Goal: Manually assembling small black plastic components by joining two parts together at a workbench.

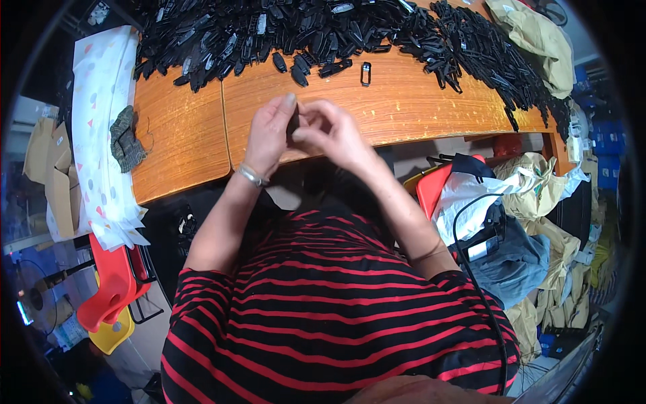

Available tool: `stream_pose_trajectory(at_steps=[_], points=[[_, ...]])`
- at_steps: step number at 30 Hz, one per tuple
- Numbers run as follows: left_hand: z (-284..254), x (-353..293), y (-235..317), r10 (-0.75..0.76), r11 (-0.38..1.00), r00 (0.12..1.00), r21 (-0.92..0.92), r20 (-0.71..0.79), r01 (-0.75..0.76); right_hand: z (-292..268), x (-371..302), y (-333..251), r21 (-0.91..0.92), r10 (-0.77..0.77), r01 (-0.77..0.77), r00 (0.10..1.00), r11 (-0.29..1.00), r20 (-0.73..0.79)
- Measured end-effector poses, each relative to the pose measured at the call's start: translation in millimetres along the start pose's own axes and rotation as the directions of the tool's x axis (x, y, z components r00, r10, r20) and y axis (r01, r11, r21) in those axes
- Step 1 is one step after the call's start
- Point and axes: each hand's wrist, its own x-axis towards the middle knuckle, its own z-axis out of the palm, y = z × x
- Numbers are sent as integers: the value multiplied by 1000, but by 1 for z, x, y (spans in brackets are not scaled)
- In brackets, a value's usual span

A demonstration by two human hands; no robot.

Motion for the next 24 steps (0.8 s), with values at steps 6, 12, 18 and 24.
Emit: stream_pose_trajectory(at_steps=[6, 12, 18, 24], points=[[6, 58, 14, 400, 423, 916, 881, 31, -214, -74, 43, 17, -692, -139, -210, 900, 690, -412], [16, 74, 19, 383, 25, 919, 994, 88, -106, -87, 70, 24, -747, 39, -305, 936, 591, -351], [2, 69, 25, 326, 69, 946, 997, 5, -29, -92, 61, 27, -673, 49, -296, 931, 678, -361], [-13, 55, 41, 182, 73, 983, 997, -18, 5, -97, 43, 43, -223, 278, -338, 924, 914, -262]])
